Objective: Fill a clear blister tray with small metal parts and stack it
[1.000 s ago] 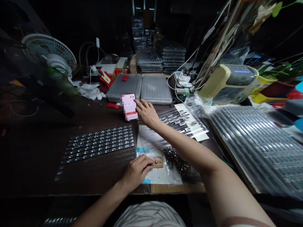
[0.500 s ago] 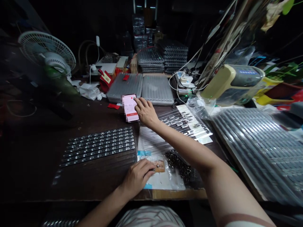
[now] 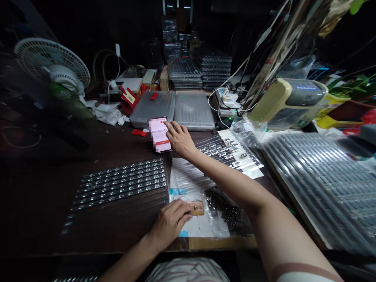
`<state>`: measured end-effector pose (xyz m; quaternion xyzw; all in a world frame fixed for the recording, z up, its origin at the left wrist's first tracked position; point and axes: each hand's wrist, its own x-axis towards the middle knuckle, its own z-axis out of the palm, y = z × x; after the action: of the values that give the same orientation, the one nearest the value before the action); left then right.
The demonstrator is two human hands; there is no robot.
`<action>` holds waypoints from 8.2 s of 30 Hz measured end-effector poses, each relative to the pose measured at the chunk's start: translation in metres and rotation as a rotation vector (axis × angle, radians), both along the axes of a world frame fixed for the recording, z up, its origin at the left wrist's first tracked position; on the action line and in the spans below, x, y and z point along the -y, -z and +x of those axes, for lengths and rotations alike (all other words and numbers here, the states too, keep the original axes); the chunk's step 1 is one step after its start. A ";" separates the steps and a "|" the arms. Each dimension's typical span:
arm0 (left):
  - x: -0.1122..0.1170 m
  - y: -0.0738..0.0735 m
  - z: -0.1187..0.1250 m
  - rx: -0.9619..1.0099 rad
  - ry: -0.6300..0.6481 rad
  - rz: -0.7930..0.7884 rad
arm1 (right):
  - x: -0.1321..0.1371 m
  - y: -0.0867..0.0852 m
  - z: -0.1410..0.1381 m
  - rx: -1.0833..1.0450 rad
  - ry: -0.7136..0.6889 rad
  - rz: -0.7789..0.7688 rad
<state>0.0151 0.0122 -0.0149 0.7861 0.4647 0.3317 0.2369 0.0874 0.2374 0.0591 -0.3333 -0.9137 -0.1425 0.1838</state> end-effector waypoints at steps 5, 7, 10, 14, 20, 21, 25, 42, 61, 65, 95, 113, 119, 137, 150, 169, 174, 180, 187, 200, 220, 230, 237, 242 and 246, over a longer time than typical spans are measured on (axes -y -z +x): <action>0.000 0.000 -0.001 -0.007 0.005 0.007 | 0.005 0.003 0.005 -0.013 -0.005 -0.006; 0.000 0.000 0.000 -0.001 0.001 0.013 | 0.007 0.004 0.006 -0.007 -0.007 -0.006; 0.000 -0.001 0.000 0.002 -0.007 0.017 | 0.007 0.002 0.004 0.016 0.001 0.009; 0.000 -0.001 0.000 -0.002 -0.008 0.021 | 0.003 -0.001 -0.004 0.031 -0.009 0.010; 0.000 0.000 0.000 -0.005 -0.018 0.016 | 0.003 -0.007 -0.011 0.003 -0.015 -0.024; 0.000 0.001 0.000 -0.003 -0.018 0.014 | 0.006 -0.008 -0.008 -0.010 -0.016 -0.031; 0.000 0.002 0.000 0.002 -0.010 0.007 | 0.032 -0.013 0.019 -0.103 0.002 -0.116; -0.004 0.001 -0.001 0.121 -0.174 -0.030 | 0.214 0.054 0.140 -0.719 0.210 -0.598; -0.004 -0.009 0.003 0.171 -0.200 -0.183 | 0.217 0.073 0.126 -0.626 0.264 -0.424; -0.004 -0.013 0.009 0.074 -0.128 -0.176 | 0.219 0.077 0.138 -0.653 0.323 -0.398; -0.006 -0.003 0.005 0.218 -0.321 0.015 | 0.218 0.070 0.110 -0.535 0.281 -0.439; -0.017 -0.020 0.002 0.320 -0.317 -0.181 | 0.217 0.079 0.163 -0.346 0.376 -0.250; -0.032 -0.033 0.007 0.284 -0.279 -0.104 | 0.214 0.084 0.158 -0.481 0.385 -0.257; -0.013 -0.006 0.034 -0.016 0.006 0.035 | 0.216 0.079 0.160 -0.575 0.392 -0.323; -0.014 -0.002 0.038 0.015 0.028 -0.039 | 0.215 0.083 0.163 -0.599 0.345 -0.292; 0.003 -0.005 -0.111 -0.437 -0.623 0.242 | 0.218 0.072 0.109 -0.535 0.251 -0.404; 0.007 -0.009 -0.115 -0.469 -0.625 0.184 | 0.219 0.071 0.111 -0.530 0.236 -0.406; 0.015 -0.014 -0.123 -0.549 -0.633 0.183 | 0.219 0.071 0.107 -0.459 0.240 -0.363; -0.009 -0.035 -0.102 -0.484 -0.557 0.278 | 0.231 0.065 0.156 -0.259 0.349 -0.251; -0.150 -0.036 0.021 -0.304 -0.290 0.012 | 0.222 0.088 0.163 -0.467 0.433 -0.236; -0.008 -0.012 0.012 0.084 -0.119 -0.161 | 0.220 0.083 0.164 -0.644 0.343 -0.301; -0.003 -0.006 0.020 -0.060 -0.104 -0.027 | 0.219 0.082 0.165 -0.649 0.316 -0.312; -0.006 -0.007 0.022 -0.102 -0.080 -0.021 | 0.223 0.076 0.156 -0.612 0.291 -0.321; -0.007 -0.005 0.015 0.049 -0.158 -0.010 | 0.222 0.070 0.128 -0.580 0.275 -0.405; -0.008 -0.004 0.007 0.146 -0.270 0.015 | 0.219 0.070 0.112 -0.478 0.288 -0.362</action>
<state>0.0224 0.0197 -0.0105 0.6919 0.5454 0.4203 0.2172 0.1998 0.0183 -0.0113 -0.5102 -0.7988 0.0798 0.3086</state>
